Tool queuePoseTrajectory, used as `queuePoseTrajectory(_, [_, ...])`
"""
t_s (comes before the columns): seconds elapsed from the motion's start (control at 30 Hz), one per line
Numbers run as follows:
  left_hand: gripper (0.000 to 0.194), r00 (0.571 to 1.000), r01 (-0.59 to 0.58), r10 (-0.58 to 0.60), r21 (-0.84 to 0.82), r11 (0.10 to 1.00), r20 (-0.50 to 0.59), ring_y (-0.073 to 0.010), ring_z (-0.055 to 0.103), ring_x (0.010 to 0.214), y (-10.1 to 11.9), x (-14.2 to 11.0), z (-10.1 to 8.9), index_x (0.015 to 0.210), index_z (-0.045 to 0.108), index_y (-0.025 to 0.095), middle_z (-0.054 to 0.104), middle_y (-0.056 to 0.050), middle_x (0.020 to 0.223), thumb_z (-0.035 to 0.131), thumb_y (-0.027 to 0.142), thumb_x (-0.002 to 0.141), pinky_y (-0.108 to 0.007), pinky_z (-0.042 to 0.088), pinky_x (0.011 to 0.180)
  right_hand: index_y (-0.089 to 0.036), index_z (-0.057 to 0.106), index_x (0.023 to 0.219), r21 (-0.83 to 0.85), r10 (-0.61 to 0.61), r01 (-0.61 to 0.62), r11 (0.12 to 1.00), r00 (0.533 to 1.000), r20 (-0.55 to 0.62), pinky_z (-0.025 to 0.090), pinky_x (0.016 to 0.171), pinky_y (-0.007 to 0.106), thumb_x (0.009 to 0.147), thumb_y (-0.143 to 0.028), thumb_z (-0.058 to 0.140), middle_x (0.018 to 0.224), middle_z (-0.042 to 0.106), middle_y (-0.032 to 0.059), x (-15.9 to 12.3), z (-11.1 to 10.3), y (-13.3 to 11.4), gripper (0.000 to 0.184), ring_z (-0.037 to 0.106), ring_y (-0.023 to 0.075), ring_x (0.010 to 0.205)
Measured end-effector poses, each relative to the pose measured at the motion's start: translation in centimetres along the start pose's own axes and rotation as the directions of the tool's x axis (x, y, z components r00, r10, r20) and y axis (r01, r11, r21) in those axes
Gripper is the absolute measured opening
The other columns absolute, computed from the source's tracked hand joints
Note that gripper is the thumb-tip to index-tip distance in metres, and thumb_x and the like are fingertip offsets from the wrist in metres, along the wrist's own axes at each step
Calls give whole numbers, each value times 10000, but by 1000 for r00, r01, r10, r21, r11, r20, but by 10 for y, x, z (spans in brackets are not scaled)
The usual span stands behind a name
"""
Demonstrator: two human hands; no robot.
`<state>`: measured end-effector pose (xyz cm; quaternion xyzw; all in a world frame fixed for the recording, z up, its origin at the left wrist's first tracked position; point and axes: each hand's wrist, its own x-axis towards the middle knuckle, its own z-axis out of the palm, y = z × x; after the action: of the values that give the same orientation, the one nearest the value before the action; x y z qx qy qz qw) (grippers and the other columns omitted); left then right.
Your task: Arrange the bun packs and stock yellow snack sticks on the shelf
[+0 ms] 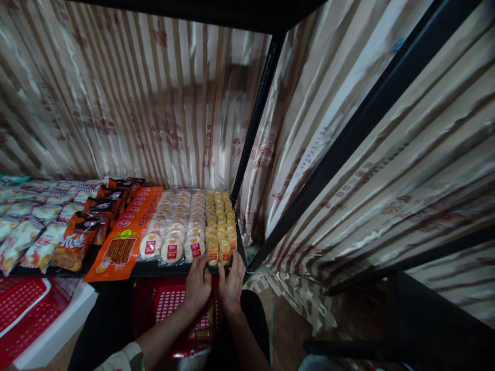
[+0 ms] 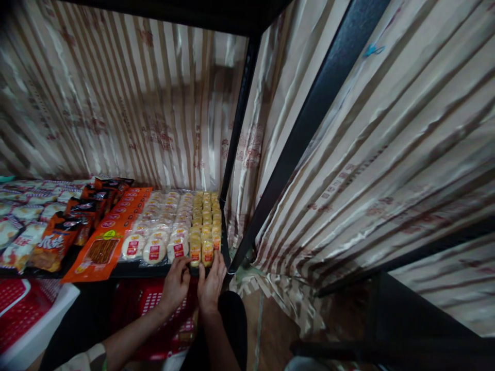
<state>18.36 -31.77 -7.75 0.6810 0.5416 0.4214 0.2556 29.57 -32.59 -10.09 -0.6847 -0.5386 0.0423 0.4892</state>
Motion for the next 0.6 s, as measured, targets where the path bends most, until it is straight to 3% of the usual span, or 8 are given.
queuePoseTrajectory(0.13, [368, 999, 5, -5, -6, 1000, -36, -185, 532, 1044, 0, 3, -4, 1019, 556, 176, 536, -73, 1072, 376, 54, 722, -380, 445, 943, -109, 334, 1339, -42, -55, 55, 998, 998, -13, 306, 997, 479, 888, -376, 360, 1348, 387, 187, 2, -3, -7, 525, 315, 269, 1267])
queuePoseTrajectory(0.27, [380, 998, 35, -37, -25, 999, -60, -193, 510, 1091, 0, 6, -3, 1050, 538, 169, 509, -86, 1132, 396, 61, 714, -395, 429, 962, -85, 310, 1349, -52, -34, 33, 998, 999, -17, 275, 1026, 465, 897, -390, 319, 1410, 306, 200, 14, -4, -10, 546, 247, 257, 1318])
queuePoseTrajectory(0.6, [453, 999, 35, -33, -68, 997, 24, -189, 479, 1165, 0, 12, 5, 1113, 521, 138, 542, -110, 1203, 390, 34, 692, -398, 360, 1036, -60, 283, 1373, -82, 6, -2, 997, 999, 46, 274, 1029, 483, 895, -448, 272, 1427, 289, 213, 21, 13, 4, 616, 231, 265, 1338])
